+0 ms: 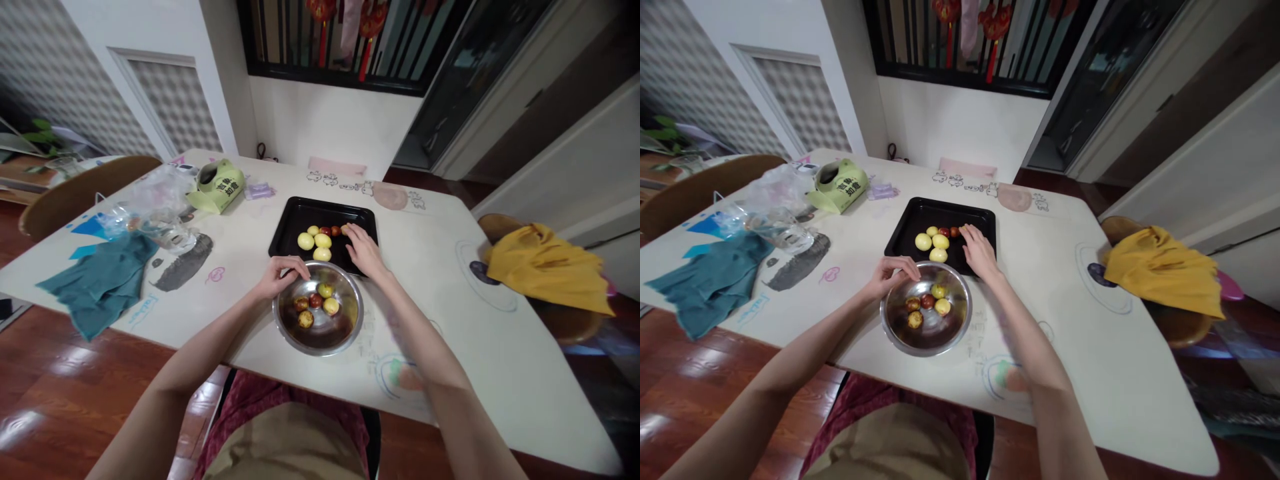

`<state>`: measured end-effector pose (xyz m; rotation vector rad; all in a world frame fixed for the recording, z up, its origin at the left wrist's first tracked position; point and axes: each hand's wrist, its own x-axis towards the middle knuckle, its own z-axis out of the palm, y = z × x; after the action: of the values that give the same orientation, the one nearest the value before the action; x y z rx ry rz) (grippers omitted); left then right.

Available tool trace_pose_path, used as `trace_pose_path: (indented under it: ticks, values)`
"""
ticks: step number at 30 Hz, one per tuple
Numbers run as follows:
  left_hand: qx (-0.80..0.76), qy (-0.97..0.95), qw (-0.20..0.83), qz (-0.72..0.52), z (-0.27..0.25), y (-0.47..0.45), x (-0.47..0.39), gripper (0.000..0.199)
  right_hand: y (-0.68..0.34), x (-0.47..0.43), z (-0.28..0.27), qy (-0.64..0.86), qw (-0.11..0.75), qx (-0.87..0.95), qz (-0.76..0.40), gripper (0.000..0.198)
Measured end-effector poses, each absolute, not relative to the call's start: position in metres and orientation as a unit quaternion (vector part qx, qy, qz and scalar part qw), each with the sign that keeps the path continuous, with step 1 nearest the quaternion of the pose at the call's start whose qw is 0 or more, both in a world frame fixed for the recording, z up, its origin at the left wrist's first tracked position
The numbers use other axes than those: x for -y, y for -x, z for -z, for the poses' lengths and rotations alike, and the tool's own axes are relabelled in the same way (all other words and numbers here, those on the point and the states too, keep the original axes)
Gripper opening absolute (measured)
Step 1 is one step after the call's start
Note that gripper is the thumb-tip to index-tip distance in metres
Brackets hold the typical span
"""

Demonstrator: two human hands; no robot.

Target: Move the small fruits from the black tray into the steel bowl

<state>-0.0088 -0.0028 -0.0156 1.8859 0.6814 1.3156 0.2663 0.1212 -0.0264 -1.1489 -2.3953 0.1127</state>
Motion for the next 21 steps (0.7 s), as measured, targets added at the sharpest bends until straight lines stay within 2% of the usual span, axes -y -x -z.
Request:
trace_pose_path:
  ticks: [3, 9, 16, 21]
  values:
    - [-0.268, -0.745, 0.35, -0.501, 0.015, 0.009, 0.002, 0.04, -0.255, -0.133, 0.031, 0.4, 0.212, 0.89, -0.045, 0.066]
    - [-0.252, -0.777, 0.314, -0.484, 0.009, 0.009, 0.003, 0.037, -0.25, -0.143, 0.042, 0.377, 0.174, 0.909, -0.042, 0.068]
    - [-0.267, -0.804, 0.29, -0.444, 0.008, 0.01, 0.0, 0.027, -0.255, -0.141, 0.036, 0.382, 0.21, 0.9, -0.012, 0.058]
    - [-0.266, -0.838, 0.282, -0.383, 0.01, 0.018, -0.004, 0.031, -0.253, -0.134, 0.036, 0.361, 0.19, 0.913, -0.004, 0.048]
